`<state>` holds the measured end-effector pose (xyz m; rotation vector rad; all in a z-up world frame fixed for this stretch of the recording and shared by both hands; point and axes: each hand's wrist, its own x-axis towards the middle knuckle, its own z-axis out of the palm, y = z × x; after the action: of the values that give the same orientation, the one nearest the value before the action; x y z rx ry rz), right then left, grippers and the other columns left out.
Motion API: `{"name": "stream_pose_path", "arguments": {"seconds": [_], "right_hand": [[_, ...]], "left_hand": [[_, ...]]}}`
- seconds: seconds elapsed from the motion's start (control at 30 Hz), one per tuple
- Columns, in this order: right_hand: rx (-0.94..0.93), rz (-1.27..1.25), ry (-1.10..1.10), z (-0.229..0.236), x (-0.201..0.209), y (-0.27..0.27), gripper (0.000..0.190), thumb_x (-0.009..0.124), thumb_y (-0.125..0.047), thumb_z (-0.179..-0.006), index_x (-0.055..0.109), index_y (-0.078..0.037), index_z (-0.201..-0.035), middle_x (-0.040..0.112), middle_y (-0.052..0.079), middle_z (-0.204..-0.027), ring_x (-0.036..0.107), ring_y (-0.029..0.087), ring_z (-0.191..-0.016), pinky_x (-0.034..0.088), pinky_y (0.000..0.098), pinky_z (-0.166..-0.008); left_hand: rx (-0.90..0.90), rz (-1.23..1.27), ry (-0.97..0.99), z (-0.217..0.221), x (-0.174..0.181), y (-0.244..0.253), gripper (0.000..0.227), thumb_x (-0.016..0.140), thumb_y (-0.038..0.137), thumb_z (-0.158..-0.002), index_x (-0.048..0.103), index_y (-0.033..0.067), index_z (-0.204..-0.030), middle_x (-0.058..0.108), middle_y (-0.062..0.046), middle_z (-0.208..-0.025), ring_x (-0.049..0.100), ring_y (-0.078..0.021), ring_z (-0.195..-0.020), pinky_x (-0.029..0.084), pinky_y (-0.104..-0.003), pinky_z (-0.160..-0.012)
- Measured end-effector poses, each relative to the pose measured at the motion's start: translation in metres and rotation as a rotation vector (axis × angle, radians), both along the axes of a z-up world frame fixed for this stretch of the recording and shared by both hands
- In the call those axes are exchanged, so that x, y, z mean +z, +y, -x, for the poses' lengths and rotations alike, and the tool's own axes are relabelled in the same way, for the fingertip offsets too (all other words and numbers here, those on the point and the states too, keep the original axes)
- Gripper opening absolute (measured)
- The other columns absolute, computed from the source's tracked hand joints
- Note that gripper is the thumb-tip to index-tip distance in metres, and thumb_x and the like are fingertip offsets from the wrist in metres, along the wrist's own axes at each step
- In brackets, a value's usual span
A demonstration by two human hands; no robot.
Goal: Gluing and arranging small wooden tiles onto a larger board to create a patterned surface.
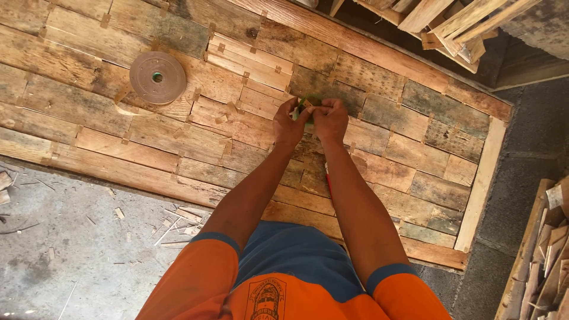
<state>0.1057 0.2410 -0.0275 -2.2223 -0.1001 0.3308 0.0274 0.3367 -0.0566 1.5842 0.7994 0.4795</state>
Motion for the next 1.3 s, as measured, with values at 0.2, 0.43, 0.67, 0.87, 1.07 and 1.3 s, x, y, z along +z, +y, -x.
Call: {"name": "stream_pose_path", "arguments": {"seconds": [0.2, 0.43, 0.67, 0.87, 1.07, 1.3], "right_hand": [[-0.016, 0.042, -0.120, 0.004, -0.002, 0.000, 0.030, 0.080, -0.014, -0.088, 0.058, -0.004, -0.106, 0.076, 0.010, -0.086, 0.074, 0.019, -0.076, 0.058, 0.0351, -0.066], [0.006, 0.131, -0.253, 0.007, -0.003, 0.004, 0.029, 0.078, -0.008, -0.083, 0.054, -0.005, -0.099, 0.064, 0.010, -0.077, 0.066, 0.023, -0.068, 0.054, 0.0373, -0.063], [-0.013, 0.119, -0.140, 0.011, -0.004, -0.001, 0.031, 0.076, -0.008, -0.085, 0.050, -0.008, -0.102, 0.058, 0.008, -0.083, 0.060, 0.020, -0.072, 0.053, 0.0379, -0.065], [-0.147, -0.192, -0.188, 0.010, -0.012, -0.004, 0.033, 0.075, -0.009, -0.089, 0.050, -0.007, -0.110, 0.066, 0.008, -0.094, 0.064, 0.016, -0.076, 0.054, 0.0339, -0.068], [-0.078, -0.089, -0.086, 0.011, 0.000, 0.004, 0.035, 0.077, -0.015, -0.091, 0.052, -0.005, -0.113, 0.073, 0.010, -0.097, 0.070, 0.015, -0.084, 0.057, 0.0321, -0.073], [-0.060, 0.054, -0.194, 0.015, -0.001, -0.005, 0.035, 0.076, -0.008, -0.088, 0.051, -0.004, -0.113, 0.074, 0.009, -0.092, 0.065, 0.017, -0.071, 0.052, 0.0327, -0.067]], "left_hand": [[0.113, 0.100, 0.029, -0.019, -0.015, -0.010, 0.049, 0.089, 0.032, -0.080, 0.073, 0.0026, -0.116, 0.073, -0.012, -0.112, 0.073, -0.0253, -0.100, 0.061, -0.040, -0.084], [0.141, -0.106, -0.037, -0.021, -0.022, -0.012, 0.040, 0.090, 0.025, -0.078, 0.078, 0.0017, -0.108, 0.072, -0.013, -0.108, 0.071, -0.0281, -0.097, 0.059, -0.040, -0.084], [0.142, 0.034, -0.013, -0.023, -0.016, -0.012, 0.038, 0.087, 0.023, -0.081, 0.078, 0.0048, -0.113, 0.072, -0.010, -0.112, 0.070, -0.0262, -0.103, 0.059, -0.040, -0.087], [0.103, 0.035, -0.042, -0.017, -0.038, -0.013, 0.037, 0.074, 0.034, -0.098, 0.076, 0.0041, -0.119, 0.071, -0.011, -0.121, 0.068, -0.0280, -0.111, 0.056, -0.041, -0.094], [0.094, -0.139, -0.028, -0.015, -0.023, -0.011, 0.050, 0.084, 0.038, -0.084, 0.074, 0.0012, -0.116, 0.071, -0.014, -0.118, 0.068, -0.0312, -0.108, 0.056, -0.042, -0.091], [0.133, -0.035, 0.081, -0.024, -0.020, -0.008, 0.044, 0.086, 0.038, -0.081, 0.076, 0.0032, -0.105, 0.074, -0.013, -0.109, 0.072, -0.0290, -0.100, 0.059, -0.042, -0.087]]}}
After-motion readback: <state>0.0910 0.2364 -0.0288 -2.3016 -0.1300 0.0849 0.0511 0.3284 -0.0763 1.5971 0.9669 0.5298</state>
